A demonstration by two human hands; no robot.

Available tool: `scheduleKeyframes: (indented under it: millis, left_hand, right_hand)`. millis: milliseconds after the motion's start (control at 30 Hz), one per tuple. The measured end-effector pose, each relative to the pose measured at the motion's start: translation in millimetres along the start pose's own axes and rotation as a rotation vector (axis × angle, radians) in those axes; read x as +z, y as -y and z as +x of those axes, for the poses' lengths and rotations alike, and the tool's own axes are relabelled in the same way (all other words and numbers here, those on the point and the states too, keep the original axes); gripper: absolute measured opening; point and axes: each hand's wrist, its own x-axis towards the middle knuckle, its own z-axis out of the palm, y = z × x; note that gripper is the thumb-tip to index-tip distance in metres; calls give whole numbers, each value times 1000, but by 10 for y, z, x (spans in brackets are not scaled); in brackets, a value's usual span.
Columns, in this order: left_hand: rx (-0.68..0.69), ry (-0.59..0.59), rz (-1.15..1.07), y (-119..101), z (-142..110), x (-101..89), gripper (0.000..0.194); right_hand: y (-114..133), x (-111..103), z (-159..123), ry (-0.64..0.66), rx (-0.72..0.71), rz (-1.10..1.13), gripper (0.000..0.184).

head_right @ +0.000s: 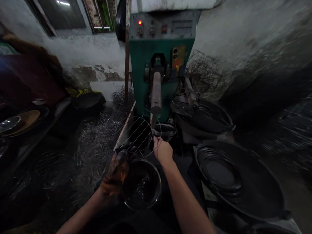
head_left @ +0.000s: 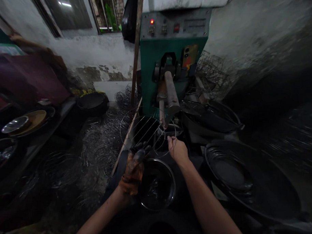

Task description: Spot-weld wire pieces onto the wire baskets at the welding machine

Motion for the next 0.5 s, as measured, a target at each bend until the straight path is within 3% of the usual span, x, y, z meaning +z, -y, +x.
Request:
scheduleKeyframes:
  millis: [67,233,267,333,433,500]
  left_hand:
    - [-11,-18,-34,7,33,-80,44]
    - [-194,-516,163,-50,159,-170,51]
    - [-212,-560,189,-60,180,-169,55]
    - [-177,-524,196,-70,210,-165,58]
    - [-129,-309,139,-79,240,-184,52]
    - [-163,-241,136,-91,257,-224,51]
  right_hand:
    - [65,-47,81,14,6,-40,40]
    - [106,-103,240,3,-9,-105,44]
    - [108,-110,268,2,-13,-113,44]
    - [113,-124,323,1,-10,-122,44]
    - [117,-140,398,2,-3,-120,42]
    - [110,-140,443,-7,-4,-118,43]
